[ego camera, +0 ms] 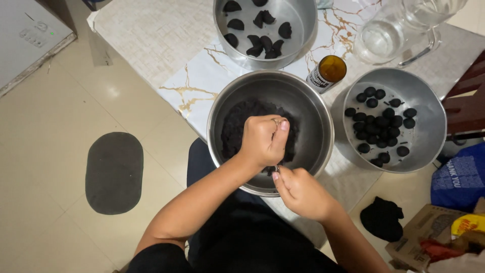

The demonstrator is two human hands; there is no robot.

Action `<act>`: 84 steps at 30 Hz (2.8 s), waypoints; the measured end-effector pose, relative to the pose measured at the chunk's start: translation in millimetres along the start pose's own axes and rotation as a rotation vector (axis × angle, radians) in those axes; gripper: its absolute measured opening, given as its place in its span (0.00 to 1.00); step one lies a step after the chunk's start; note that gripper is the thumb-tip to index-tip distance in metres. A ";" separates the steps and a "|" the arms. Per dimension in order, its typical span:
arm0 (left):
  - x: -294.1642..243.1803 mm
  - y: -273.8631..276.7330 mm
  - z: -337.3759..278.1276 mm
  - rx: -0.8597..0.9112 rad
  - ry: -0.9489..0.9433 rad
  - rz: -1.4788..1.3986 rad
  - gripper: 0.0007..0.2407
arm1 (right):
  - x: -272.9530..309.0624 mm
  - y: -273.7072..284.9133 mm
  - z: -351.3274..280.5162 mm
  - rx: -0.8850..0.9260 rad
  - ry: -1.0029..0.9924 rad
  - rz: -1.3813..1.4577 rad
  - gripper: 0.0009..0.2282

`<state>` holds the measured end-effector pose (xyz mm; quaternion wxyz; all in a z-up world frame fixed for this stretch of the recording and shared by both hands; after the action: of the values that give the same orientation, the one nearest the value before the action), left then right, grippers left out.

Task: Portioning and shaping dark dough using a measuring scoop into separate containers.

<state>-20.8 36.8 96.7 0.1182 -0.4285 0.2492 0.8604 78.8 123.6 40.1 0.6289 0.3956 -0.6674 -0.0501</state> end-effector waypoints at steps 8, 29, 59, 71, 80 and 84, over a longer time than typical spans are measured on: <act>4.4 1.4 1.8 -0.037 0.035 0.032 0.17 | 5.0 4.8 -1.3 -0.037 0.025 -0.033 0.13; 69.2 40.2 20.2 -0.063 0.624 -0.197 0.17 | -77.9 4.3 -33.9 -0.006 0.041 0.893 0.14; 11.9 0.7 20.0 0.025 0.114 -0.084 0.18 | -29.0 3.6 -3.4 -0.048 -0.045 0.368 0.11; -13.3 5.5 25.7 0.054 -0.025 -0.009 0.14 | -2.3 7.6 -3.8 -0.009 -0.086 0.184 0.11; 39.5 16.6 36.4 0.035 0.207 0.290 0.14 | -63.9 -7.0 -14.7 -0.013 -0.082 0.618 0.15; 74.7 35.1 29.8 -0.035 0.449 -0.010 0.23 | -68.6 -17.8 -18.3 0.172 0.055 1.184 0.14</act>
<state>-100.8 22.1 63.9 0.0567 -0.6126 0.2522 0.7469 96.0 159.8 -21.1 0.5329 0.0070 -0.7594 0.3733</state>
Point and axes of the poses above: each hand's wrist, its own z-axis towards the middle knuckle, its own y-axis out of the back of the hand, x = y × z, the point moved 8 cm from there along z, towards the middle knuckle, and after that the axes turned 15 degrees about x, right-handed, at the moved point
